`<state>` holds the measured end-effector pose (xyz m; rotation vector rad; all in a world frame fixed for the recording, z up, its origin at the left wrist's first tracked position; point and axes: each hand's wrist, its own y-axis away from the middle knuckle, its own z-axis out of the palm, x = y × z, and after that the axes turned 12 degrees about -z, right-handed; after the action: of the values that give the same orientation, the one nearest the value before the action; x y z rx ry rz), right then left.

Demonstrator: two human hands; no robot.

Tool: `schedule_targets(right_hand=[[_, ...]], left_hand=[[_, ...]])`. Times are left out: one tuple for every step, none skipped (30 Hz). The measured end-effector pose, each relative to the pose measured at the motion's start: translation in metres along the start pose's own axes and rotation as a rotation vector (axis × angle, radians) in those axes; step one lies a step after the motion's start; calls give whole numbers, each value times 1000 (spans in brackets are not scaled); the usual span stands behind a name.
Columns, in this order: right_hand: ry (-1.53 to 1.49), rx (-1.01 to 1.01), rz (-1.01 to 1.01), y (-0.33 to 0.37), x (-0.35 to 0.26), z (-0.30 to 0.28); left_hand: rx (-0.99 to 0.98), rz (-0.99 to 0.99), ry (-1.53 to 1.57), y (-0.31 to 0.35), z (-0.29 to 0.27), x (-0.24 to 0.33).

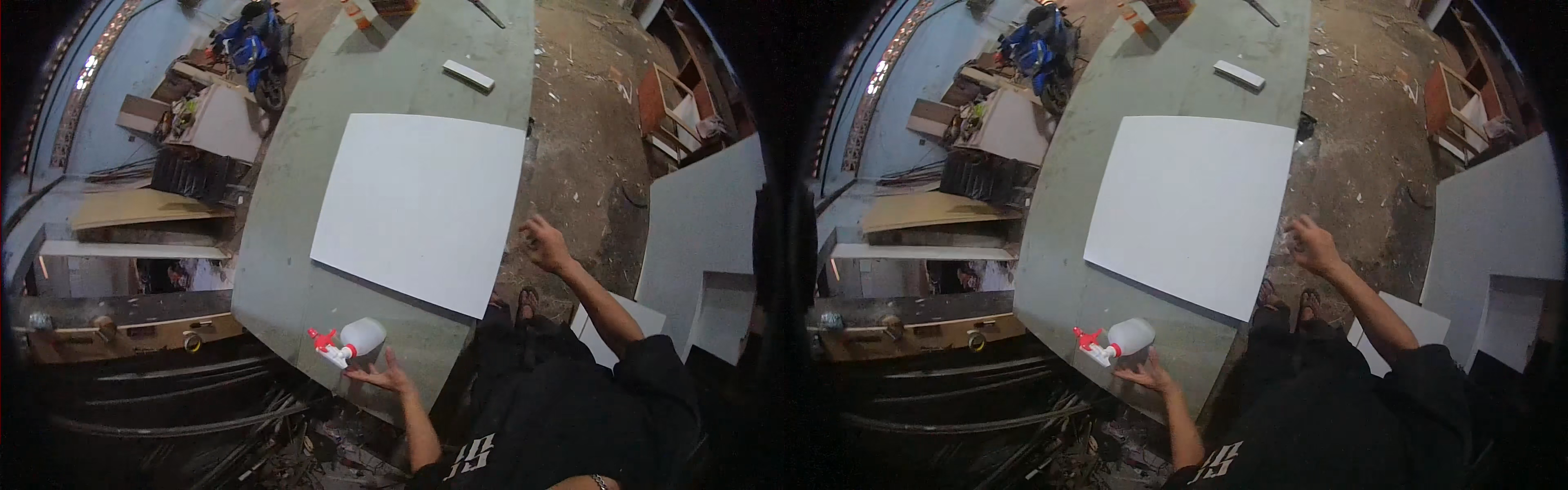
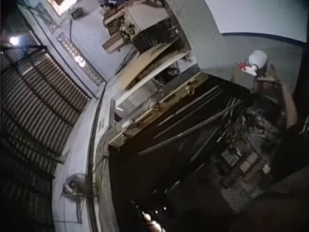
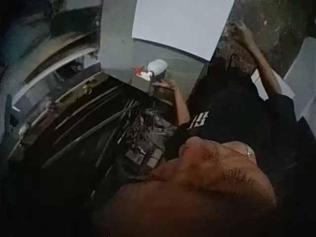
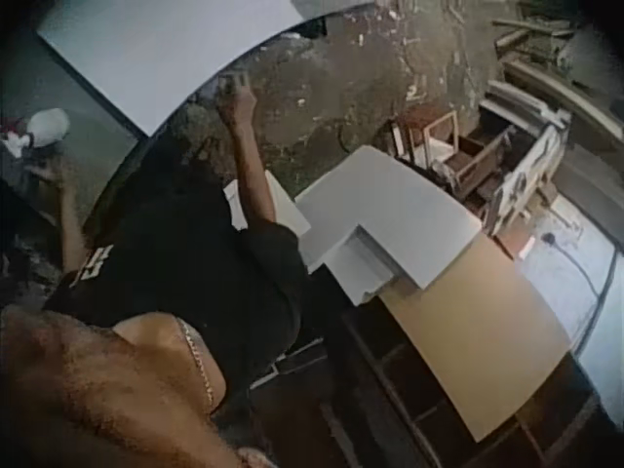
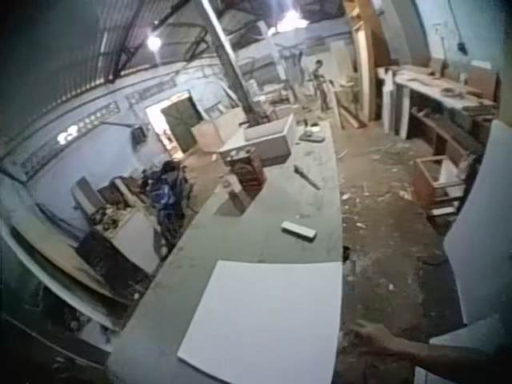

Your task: The person wipes the edges and surfaces of a white board using a cloth and a spray bottle.

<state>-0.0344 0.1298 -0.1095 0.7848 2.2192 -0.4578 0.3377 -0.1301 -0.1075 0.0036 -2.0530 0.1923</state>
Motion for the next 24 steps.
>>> schedule_targets(right_hand=[[-124,50,90,8,11,-5],[-255,103,181,17,26,1],[-387,153,274,22,32,7],[-421,147,291,25,28,9],[-460,136,317,26,22,17],[-500,127,346,26,16,26],[-446,125,230,19,10,37],[-427,116,259,16,1,39],[-409,106,290,11,-8,43],[-392,92,320,11,-12,42],[-396,159,235,11,-10,49],[-333,127,247,15,-4,49],[-262,103,270,18,-5,43],[-204,68,285,16,-10,40],[-231,-99,399,7,-23,27],[-236,-83,364,10,-16,18],[-244,-70,329,15,-7,13],[-260,-64,283,16,-1,10],[-300,6,305,21,9,8],[-366,61,382,24,16,4],[-435,115,458,26,22,-2],[-505,165,533,27,26,-6],[-519,262,509,33,35,-10],[-473,261,546,37,44,-15]], left_hand=[[-131,107,-135,-23,-9,-12],[-262,221,-273,-48,-22,-21],[-393,334,-415,-66,-28,-25],[-495,199,-246,-72,-22,-13],[-596,58,-88,-74,-17,13],[-638,24,35,-88,-9,-4],[-664,-1,164,-104,-9,-13],[-705,-2,181,-106,-3,-10],[-748,-5,196,-108,2,-8],[-786,-10,210,-105,6,5],[-825,-3,226,-106,14,26],[-865,3,241,-105,23,47],[-921,7,263,-103,36,67],[-992,52,238,-101,41,89],[-1052,96,205,-98,43,109],[-1136,105,157,-86,54,135],[-1220,117,103,-73,66,160],[-1351,122,66,-59,78,180],[-1483,126,26,-44,91,196],[-1607,128,-20,-30,106,207],[-1651,118,-16,-14,124,212],[-1690,106,-14,2,141,213],[-1731,90,-10,16,159,211],[-1737,2,-153,23,176,205]])
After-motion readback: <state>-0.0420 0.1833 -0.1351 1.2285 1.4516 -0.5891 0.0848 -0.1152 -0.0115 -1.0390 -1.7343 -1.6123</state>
